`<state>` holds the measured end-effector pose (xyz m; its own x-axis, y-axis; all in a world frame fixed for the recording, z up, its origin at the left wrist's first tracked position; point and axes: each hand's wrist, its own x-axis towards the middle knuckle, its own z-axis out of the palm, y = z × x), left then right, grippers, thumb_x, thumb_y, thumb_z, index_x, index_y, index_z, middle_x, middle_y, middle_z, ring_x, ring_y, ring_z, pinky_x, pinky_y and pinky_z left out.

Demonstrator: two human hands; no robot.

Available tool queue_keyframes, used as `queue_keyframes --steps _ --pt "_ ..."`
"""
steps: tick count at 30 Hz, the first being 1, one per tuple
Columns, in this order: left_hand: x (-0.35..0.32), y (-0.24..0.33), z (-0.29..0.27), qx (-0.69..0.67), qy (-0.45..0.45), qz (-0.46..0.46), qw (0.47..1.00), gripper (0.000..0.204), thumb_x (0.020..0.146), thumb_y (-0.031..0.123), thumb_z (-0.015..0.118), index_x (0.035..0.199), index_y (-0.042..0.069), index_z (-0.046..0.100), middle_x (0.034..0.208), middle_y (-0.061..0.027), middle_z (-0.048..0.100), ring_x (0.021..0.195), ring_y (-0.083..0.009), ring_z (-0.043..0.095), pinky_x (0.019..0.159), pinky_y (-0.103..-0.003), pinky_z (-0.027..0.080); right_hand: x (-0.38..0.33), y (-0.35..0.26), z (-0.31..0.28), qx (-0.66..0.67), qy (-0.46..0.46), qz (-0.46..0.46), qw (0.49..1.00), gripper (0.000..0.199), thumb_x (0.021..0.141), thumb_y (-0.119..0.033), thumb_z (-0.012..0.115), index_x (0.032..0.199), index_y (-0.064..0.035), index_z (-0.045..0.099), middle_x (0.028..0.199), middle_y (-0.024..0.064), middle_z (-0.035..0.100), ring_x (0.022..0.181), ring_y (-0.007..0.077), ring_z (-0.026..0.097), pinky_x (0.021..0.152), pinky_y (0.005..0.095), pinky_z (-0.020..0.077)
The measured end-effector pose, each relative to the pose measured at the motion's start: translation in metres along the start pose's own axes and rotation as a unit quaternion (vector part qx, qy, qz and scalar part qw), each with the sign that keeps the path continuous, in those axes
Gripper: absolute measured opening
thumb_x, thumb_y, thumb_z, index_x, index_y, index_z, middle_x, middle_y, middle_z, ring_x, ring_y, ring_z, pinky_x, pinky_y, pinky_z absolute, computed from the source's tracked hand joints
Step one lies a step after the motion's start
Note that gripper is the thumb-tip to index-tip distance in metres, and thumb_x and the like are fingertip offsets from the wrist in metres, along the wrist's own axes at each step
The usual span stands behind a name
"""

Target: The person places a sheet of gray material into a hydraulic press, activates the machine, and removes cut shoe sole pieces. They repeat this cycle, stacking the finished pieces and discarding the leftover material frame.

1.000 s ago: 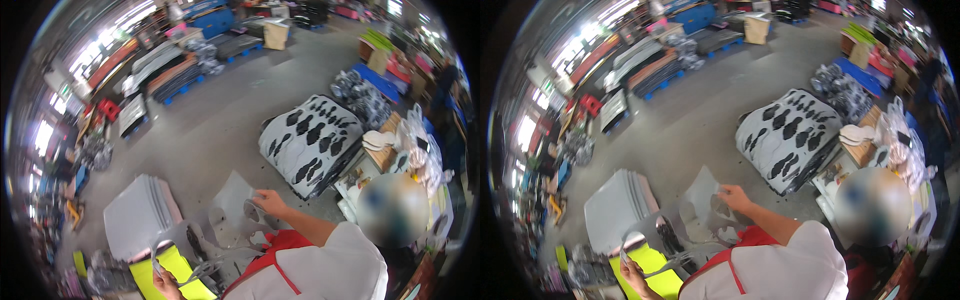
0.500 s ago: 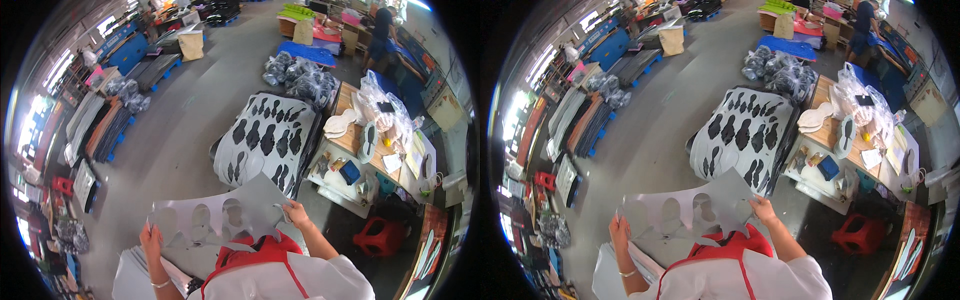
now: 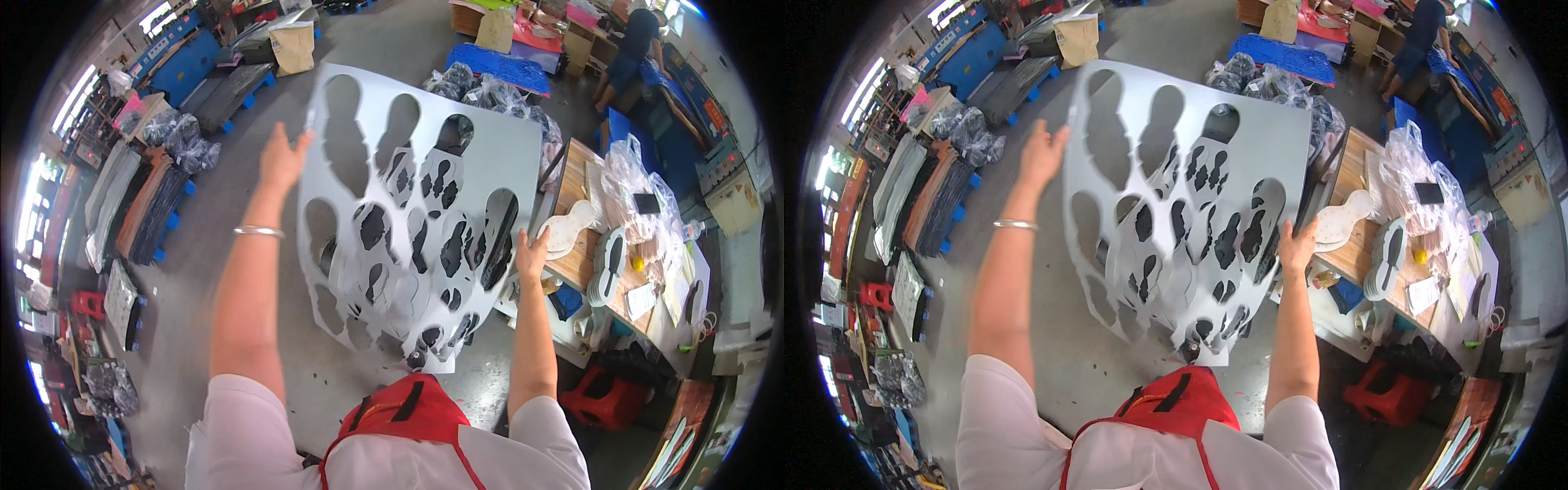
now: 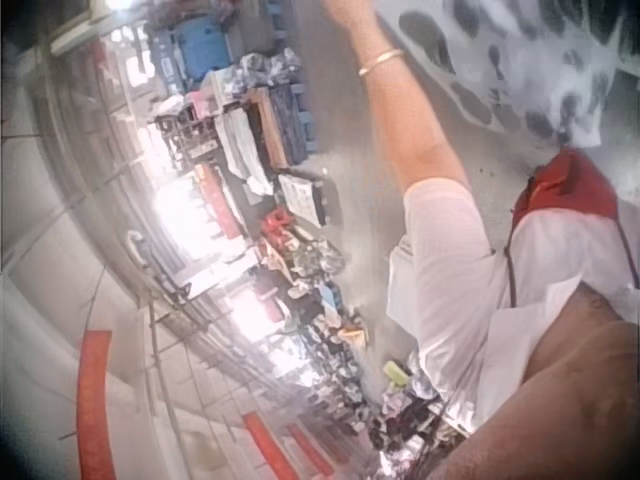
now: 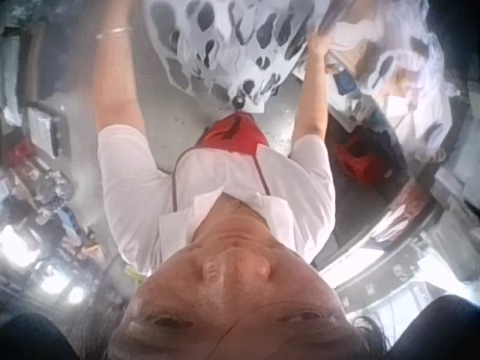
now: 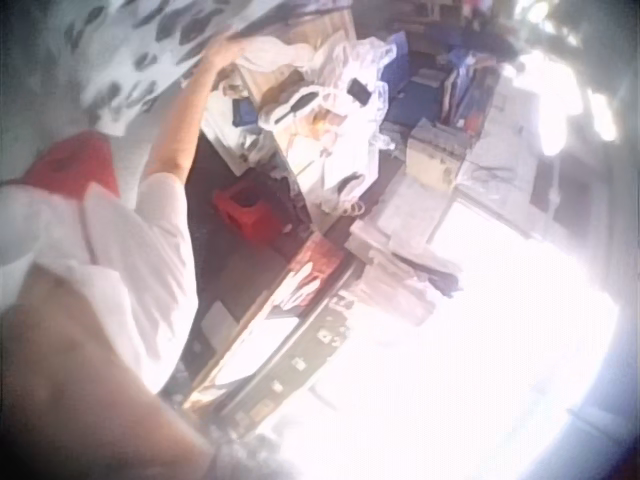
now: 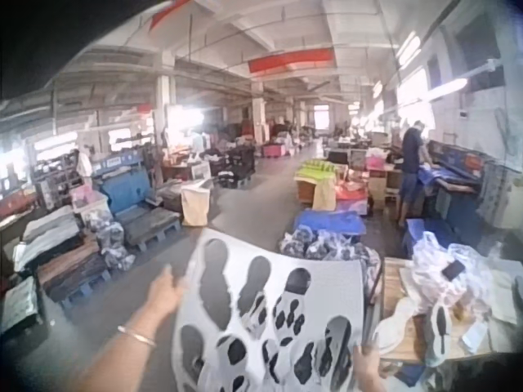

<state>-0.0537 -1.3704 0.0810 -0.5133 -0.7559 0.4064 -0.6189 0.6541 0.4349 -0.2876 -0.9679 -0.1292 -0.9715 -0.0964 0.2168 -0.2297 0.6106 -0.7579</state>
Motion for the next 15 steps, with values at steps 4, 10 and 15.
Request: queue_keyframes --steps 4,10,15 --pt "-0.117 -0.072 0.094 -0.033 -0.150 0.025 0.988 0.034 0.090 0.028 0.055 0.114 0.003 0.057 0.106 -0.0228 0.061 0.097 -0.0426 0.057 0.083 -0.047 0.047 -0.049 0.053 0.038 0.088 -0.074 -0.041 0.993 0.035 0.080 -0.019 0.065 0.107 0.0011 0.057 0.079 0.0205 0.062 0.075 0.0392 0.061 0.069 0.0436 0.0487" --pt "-0.541 -0.226 0.040 0.097 -0.581 -0.189 0.785 0.038 0.086 0.032 0.054 0.112 0.005 0.062 0.109 -0.0229 0.062 0.101 -0.0392 0.059 0.086 -0.050 0.046 -0.248 0.123 0.038 -0.164 -0.619 -0.036 0.767 0.043 0.082 -0.042 0.064 0.113 -0.0117 0.064 0.114 0.0187 0.063 0.108 0.0327 0.059 0.090 0.0431 0.0470" --pt "-0.834 -0.214 -0.077 -0.055 -0.557 -0.385 0.734 0.027 0.083 0.028 0.057 0.085 0.001 0.063 0.077 -0.0202 0.064 0.064 -0.0352 0.062 0.057 -0.047 0.049 -0.316 0.085 0.053 -0.106 -0.730 -0.130 0.662 0.044 0.083 -0.039 0.059 0.112 -0.0065 0.062 0.111 0.0199 0.063 0.107 0.0358 0.058 0.092 0.0425 0.0461"
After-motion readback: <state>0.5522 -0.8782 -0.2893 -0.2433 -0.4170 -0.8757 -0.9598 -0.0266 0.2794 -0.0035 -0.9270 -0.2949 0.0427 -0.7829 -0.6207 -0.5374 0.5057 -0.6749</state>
